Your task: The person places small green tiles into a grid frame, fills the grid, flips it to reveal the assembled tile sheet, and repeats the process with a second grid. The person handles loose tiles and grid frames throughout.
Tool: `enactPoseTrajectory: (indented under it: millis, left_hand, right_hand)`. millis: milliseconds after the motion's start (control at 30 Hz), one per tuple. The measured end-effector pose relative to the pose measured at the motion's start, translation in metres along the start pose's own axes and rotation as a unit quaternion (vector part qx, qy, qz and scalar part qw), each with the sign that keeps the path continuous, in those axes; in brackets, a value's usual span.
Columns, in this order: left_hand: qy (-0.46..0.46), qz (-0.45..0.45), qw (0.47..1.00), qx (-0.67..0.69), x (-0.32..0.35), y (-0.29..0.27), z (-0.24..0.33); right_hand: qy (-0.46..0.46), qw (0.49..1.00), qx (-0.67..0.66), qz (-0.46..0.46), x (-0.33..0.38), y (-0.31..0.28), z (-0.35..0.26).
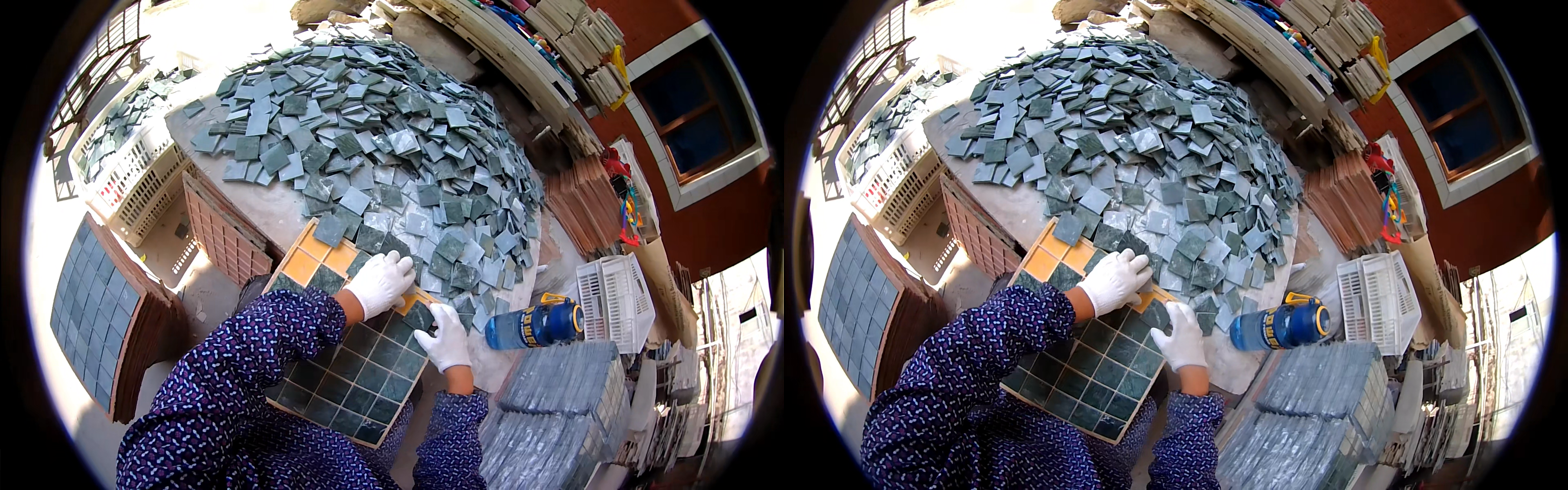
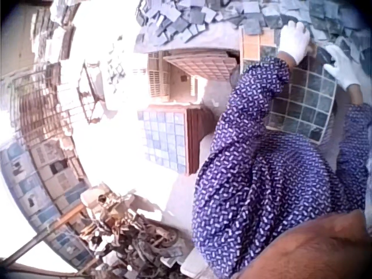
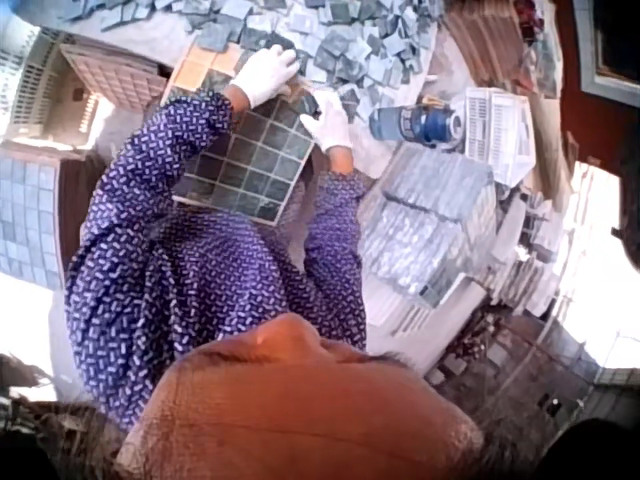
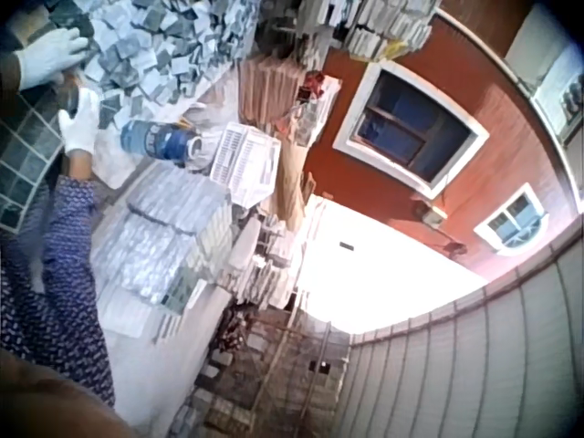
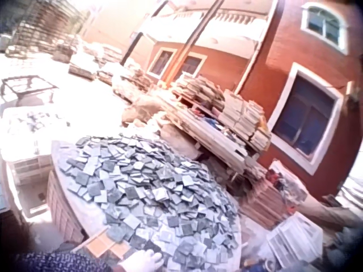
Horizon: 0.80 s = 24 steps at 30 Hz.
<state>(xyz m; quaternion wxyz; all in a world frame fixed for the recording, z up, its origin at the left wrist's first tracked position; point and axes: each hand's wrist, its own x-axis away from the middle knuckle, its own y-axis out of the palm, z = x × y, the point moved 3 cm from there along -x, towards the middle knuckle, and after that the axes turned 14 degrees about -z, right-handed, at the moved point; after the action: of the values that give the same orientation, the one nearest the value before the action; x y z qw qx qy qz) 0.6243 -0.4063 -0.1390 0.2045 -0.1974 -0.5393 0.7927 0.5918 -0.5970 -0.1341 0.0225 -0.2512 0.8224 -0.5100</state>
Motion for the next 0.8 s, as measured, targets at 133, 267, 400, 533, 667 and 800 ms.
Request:
enactPoseTrajectory:
  millis: [133, 267, 400, 533, 667, 800]
  left_hand:
    - [-0.015, -0.029, 0.997, -0.064, -0.011, -0.007, -0.029]
    - [-0.02, -0.003, 0.969, 0.246, -0.007, -0.022, -0.053]
    - [-0.052, -0.017, 0.895, 0.442, 0.005, -0.024, -0.064]
    - [-0.125, -0.12, 0.813, 0.556, 0.007, -0.012, -0.06]
    - [0.02, -0.027, 0.956, 0.292, 0.007, -0.014, -0.052]
    - [0.042, -0.041, 0.96, 0.273, 0.001, -0.01, -0.039]
  right_hand:
    - [0.005, 0.999, -0.031, 0.033, -0.001, 0.004, 0.007]
    - [-0.01, 0.997, -0.04, 0.063, -0.013, 0.003, 0.0]
    - [-0.014, 0.998, 0.033, 0.052, -0.021, 0.005, -0.004]
    - [0.007, 0.998, 0.05, 0.048, -0.022, 0.006, 0.005]
    - [-0.003, 0.991, 0.122, -0.051, -0.026, -0.003, -0.015]
    - [0.006, 0.999, 0.038, 0.006, -0.035, -0.016, -0.022]
